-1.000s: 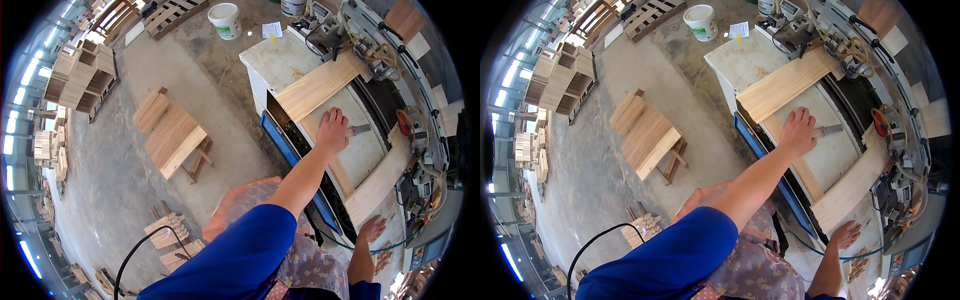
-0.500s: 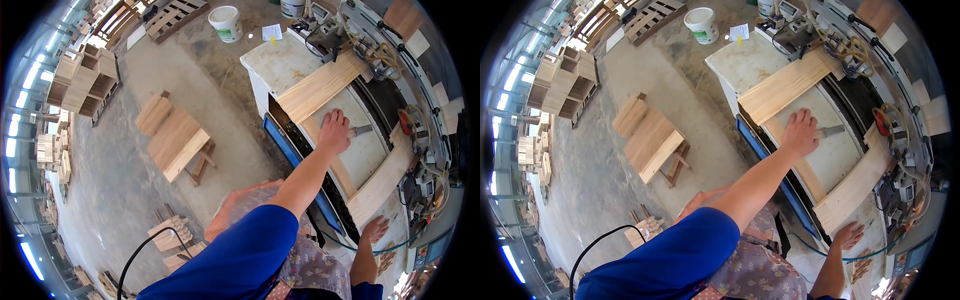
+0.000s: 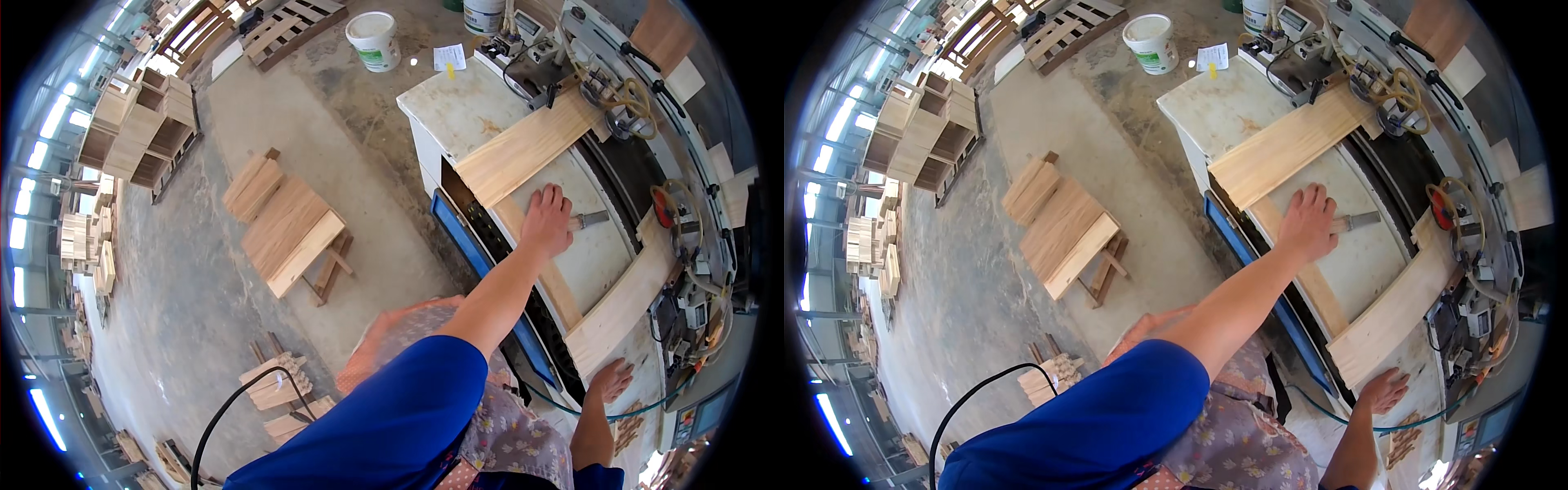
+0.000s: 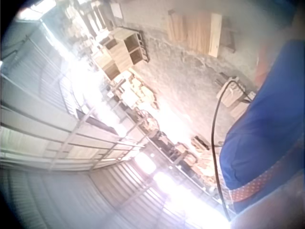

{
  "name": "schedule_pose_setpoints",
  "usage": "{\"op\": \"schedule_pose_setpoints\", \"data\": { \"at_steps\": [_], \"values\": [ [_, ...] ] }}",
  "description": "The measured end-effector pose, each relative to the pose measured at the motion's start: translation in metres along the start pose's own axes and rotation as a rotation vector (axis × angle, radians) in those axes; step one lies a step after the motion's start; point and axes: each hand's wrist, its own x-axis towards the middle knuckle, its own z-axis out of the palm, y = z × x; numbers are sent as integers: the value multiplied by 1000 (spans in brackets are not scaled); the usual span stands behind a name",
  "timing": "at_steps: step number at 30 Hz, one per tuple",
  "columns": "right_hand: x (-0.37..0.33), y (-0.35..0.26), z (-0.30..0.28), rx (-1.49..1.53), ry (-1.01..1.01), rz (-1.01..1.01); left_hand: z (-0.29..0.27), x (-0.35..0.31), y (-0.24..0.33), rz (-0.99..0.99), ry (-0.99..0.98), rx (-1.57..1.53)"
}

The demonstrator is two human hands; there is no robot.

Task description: The person operates a wood processing machine by loading and unloading wooden planks, using controls on a touchscreen interface and clearing debris from the workspace.

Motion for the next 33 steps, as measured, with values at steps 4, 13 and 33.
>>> {"op": "schedule_pose_setpoints", "data": {
  "at_steps": [4, 13, 33],
  "values": [
    [5, -1, 3, 0, -3, -42, 3, -1, -1, -3, 73, 56],
    [-4, 1, 3, -18, 70, -21, 5, -3, -3, 16, 98, 21],
    [-25, -19, -32, 178, 80, -40, 14, 5, 0, 93, 89, 44]
  ]
}}
